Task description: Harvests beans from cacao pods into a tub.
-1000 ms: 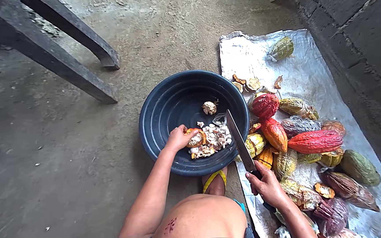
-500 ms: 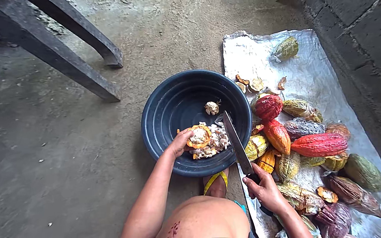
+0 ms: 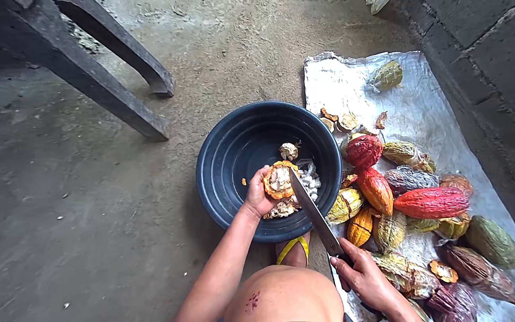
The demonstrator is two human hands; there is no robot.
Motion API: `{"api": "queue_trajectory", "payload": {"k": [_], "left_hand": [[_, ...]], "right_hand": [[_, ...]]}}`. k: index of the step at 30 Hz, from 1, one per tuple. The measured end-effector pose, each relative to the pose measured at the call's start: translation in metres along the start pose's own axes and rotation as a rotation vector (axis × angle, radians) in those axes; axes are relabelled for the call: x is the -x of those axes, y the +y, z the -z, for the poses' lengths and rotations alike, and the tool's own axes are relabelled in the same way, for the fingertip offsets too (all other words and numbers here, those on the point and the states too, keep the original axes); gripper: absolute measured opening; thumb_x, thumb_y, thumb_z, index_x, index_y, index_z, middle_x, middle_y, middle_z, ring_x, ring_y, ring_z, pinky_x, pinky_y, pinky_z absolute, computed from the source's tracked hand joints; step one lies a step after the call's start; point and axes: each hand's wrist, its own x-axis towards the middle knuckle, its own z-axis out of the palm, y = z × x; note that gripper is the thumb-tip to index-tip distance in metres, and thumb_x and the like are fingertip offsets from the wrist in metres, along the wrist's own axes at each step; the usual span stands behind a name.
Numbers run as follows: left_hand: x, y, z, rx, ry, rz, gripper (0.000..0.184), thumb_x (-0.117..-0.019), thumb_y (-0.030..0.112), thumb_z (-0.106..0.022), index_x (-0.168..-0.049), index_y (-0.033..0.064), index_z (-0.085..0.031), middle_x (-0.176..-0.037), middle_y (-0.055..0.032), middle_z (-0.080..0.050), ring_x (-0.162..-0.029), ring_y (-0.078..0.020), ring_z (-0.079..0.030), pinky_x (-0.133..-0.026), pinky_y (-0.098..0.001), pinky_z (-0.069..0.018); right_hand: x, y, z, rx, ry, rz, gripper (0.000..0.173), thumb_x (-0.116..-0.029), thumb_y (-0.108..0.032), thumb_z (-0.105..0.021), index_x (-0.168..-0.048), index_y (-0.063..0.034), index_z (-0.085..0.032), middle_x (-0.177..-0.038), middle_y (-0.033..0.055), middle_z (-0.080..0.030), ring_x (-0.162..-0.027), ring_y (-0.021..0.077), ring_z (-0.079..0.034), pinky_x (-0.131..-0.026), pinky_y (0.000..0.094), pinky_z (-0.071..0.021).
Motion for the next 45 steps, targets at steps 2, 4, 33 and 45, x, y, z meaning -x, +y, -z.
{"api": "queue_trajectory", "payload": {"k": [2,4,33,45], "left_hand": [[-0.001,0.003,-0.005,-0.009,0.057,-0.031,0.057,-0.1063,0.056,-0.023,-0.121,0.0140,-0.058,-0.107,-0.0128,-0.069,-0.096,-0.0284,-0.069,-0.078,-0.0486,-0.0588],[0.000,0.004,-0.012,-0.061,0.140,-0.076,0.057,-0.1071,0.056,-0.027,-0.130,0.0136,-0.056,-0.113,-0.0143,-0.067,-0.100,-0.0290,-0.068,-0.081,-0.0486,-0.0578],[-0.008,-0.004,0.000,-0.682,0.099,-0.498,0.040,-0.1087,0.031,-0.035,-0.127,0.0054,-0.061,-0.115,-0.0086,-0.065,-0.104,-0.0147,-0.062,-0.092,-0.0395,-0.0513],[-0.008,-0.011,-0.012,-0.520,0.316,-0.547,0.041,-0.1106,0.032,-0.035,-0.135,0.0044,-0.053,-0.122,-0.0144,-0.061,-0.110,-0.0206,-0.061,-0.094,-0.0446,-0.0511]], "right_hand": [[0.004,0.001,-0.001,0.119,0.013,0.011,0.032,-0.1007,-0.027,-0.055,-0.124,-0.0062,-0.062,-0.067,-0.0010,-0.058,-0.052,0.0078,-0.056,-0.053,0.0281,-0.0512],[0.007,0.002,-0.002,0.271,0.036,0.044,0.040,-0.1020,-0.029,-0.054,-0.132,-0.0026,-0.062,-0.080,0.0069,-0.066,-0.064,0.0150,-0.061,-0.064,0.0363,-0.0538],[0.009,-0.034,0.001,0.807,0.037,-0.113,0.042,-0.1045,-0.026,-0.053,-0.144,-0.0156,-0.060,-0.097,0.0163,-0.070,-0.078,0.0350,-0.071,-0.068,0.0512,-0.0566],[-0.013,-0.066,-0.017,0.749,-0.159,-0.422,0.052,-0.1099,-0.030,-0.043,-0.161,-0.0234,-0.034,-0.119,0.0184,-0.069,-0.103,0.0384,-0.070,-0.088,0.0552,-0.0542]]}}
